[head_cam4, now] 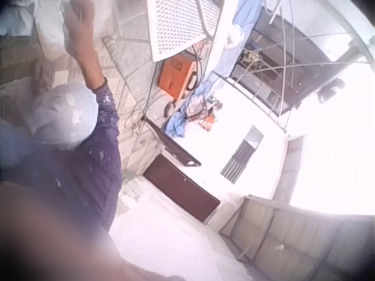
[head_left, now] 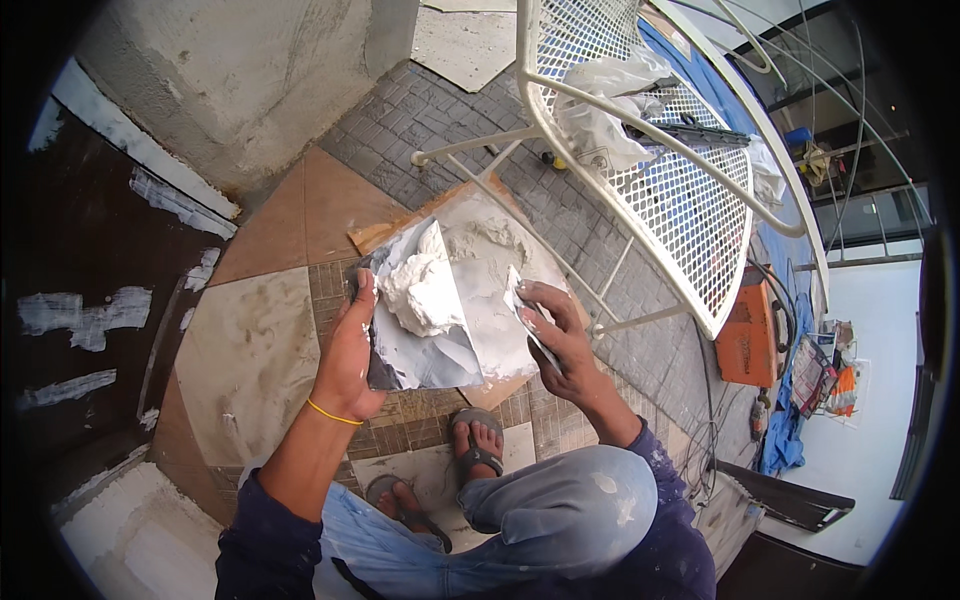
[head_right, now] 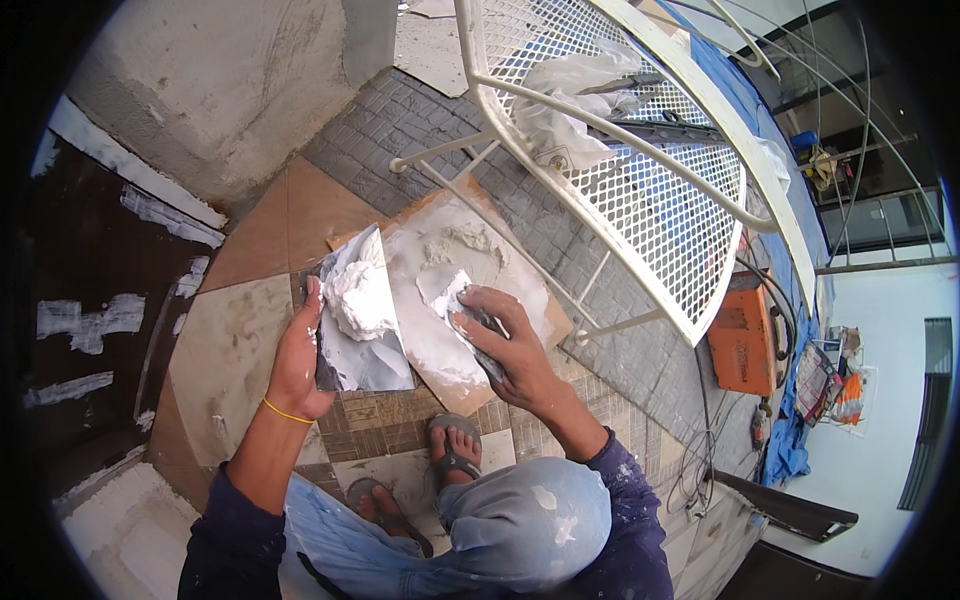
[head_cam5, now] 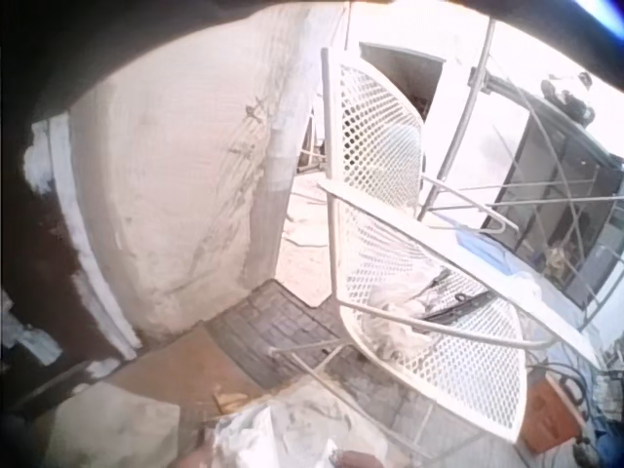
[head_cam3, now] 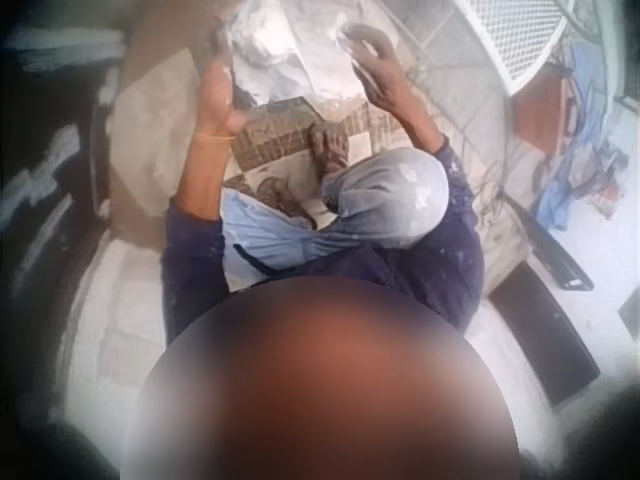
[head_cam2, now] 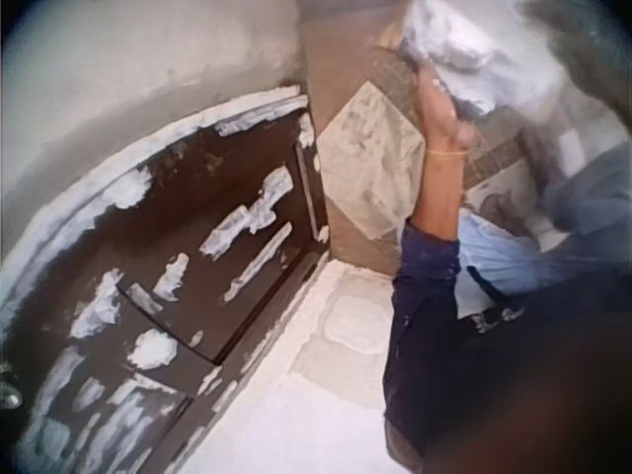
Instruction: The person applies white plaster to a wall using a trowel and a hawk, smoothing the surface in multiple passes. The person periodically reloads plaster onto the trowel from the hawk and continues applying it to different sections of the wall.
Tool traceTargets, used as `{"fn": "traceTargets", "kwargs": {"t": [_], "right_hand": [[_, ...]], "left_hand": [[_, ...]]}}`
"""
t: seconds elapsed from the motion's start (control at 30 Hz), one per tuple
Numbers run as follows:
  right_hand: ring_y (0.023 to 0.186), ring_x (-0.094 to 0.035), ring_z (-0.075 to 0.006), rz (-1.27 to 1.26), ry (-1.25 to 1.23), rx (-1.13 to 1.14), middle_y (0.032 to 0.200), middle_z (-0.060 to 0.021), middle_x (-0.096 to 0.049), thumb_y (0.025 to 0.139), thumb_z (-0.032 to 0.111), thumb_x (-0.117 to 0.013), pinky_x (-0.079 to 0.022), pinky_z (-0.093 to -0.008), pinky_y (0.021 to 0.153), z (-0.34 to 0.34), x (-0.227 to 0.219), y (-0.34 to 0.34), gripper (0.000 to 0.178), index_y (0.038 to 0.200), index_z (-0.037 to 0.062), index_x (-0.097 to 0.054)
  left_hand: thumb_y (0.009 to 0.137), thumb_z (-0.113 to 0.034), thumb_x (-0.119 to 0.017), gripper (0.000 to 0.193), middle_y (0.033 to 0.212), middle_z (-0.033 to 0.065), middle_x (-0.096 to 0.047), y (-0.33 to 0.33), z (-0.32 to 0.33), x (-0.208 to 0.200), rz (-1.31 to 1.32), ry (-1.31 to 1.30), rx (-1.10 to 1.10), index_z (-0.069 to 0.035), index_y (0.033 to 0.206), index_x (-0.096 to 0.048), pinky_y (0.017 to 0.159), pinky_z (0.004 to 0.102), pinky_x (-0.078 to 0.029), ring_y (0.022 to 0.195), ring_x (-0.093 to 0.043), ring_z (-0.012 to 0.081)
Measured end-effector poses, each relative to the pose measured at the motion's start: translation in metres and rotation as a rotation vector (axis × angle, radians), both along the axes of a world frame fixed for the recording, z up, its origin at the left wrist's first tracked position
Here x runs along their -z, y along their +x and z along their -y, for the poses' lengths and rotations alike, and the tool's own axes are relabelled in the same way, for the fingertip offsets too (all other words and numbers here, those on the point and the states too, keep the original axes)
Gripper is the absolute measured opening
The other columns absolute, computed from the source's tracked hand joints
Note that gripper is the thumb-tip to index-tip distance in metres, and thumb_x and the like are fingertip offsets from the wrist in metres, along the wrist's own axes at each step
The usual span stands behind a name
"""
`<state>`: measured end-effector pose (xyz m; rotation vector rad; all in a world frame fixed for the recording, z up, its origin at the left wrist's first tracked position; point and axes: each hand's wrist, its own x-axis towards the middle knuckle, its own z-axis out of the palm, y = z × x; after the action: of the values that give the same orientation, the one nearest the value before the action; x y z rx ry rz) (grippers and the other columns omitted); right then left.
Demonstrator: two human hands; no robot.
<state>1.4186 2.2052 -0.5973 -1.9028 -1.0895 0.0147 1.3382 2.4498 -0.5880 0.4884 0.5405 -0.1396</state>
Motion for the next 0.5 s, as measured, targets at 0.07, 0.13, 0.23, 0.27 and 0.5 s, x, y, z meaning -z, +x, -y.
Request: {"fn": "traceTargets", "kwargs": {"t": [0.07,0.13,0.23,0.27,0.5], "right_hand": [[0.122,-0.046,-0.0395,0.070,0.171,-0.132,0.131,-0.0142,-0.047,0.083,0.004,-0.067,-0.042,-0.0504,0.099,-0.004,-0.004,-0.001,0.049,0.126,0.0237,-0.055],[0.122,-0.047,-0.0392,0.095,0.234,-0.232,0.133,-0.0121,-0.046,0.081,0.008,-0.070,-0.042,-0.0511,0.099,-0.010,-0.010,-0.002,0.049,0.121,0.0323,-0.056],[0.120,-0.046,-0.0382,0.142,0.168,-0.324,0.131,-0.0080,-0.046,0.075,0.011,-0.075,-0.043,-0.0486,0.098,-0.019,-0.019,0.000,0.052,0.116,0.0396,-0.061],[0.120,-0.046,-0.0384,0.137,0.149,-0.281,0.130,-0.0084,-0.046,0.074,0.010,-0.076,-0.043,-0.0480,0.098,-0.022,-0.019,0.002,0.053,0.116,0.0382,-0.061],[0.117,-0.046,-0.0355,0.141,-0.493,-0.010,0.129,-0.0130,-0.047,0.077,-0.006,-0.056,-0.045,-0.0422,0.096,-0.024,-0.039,0.026,0.061,0.131,0.0232,-0.056]], "left_hand": [[0.100,-0.046,-0.042,0.054,0.129,0.0077,-0.055,0.004,0.008,-0.002,-0.006,-0.033,0.036,-0.006,0.136,-0.043,0.096,0.0372,-0.048,0.115,-0.057,0.0192],[0.100,-0.048,-0.040,0.056,0.131,0.0078,-0.054,0.007,0.017,-0.008,-0.027,-0.077,0.071,-0.006,0.136,-0.043,0.096,0.0372,-0.048,0.116,-0.056,0.0194],[0.100,-0.050,-0.036,0.057,0.132,0.0087,-0.054,0.007,0.024,-0.020,-0.002,-0.095,0.089,-0.007,0.137,-0.043,0.098,0.0390,-0.046,0.117,-0.056,0.0219],[0.100,-0.051,-0.035,0.058,0.132,0.0090,-0.054,0.006,0.024,-0.025,0.067,-0.101,0.080,-0.008,0.137,-0.043,0.099,0.0401,-0.046,0.117,-0.056,0.0230],[0.099,-0.049,-0.039,0.058,0.131,0.0081,-0.054,-0.006,0.005,-0.067,-0.004,0.005,-0.023,-0.006,0.138,-0.040,0.096,0.0384,-0.048,0.116,-0.056,0.0199]]}}
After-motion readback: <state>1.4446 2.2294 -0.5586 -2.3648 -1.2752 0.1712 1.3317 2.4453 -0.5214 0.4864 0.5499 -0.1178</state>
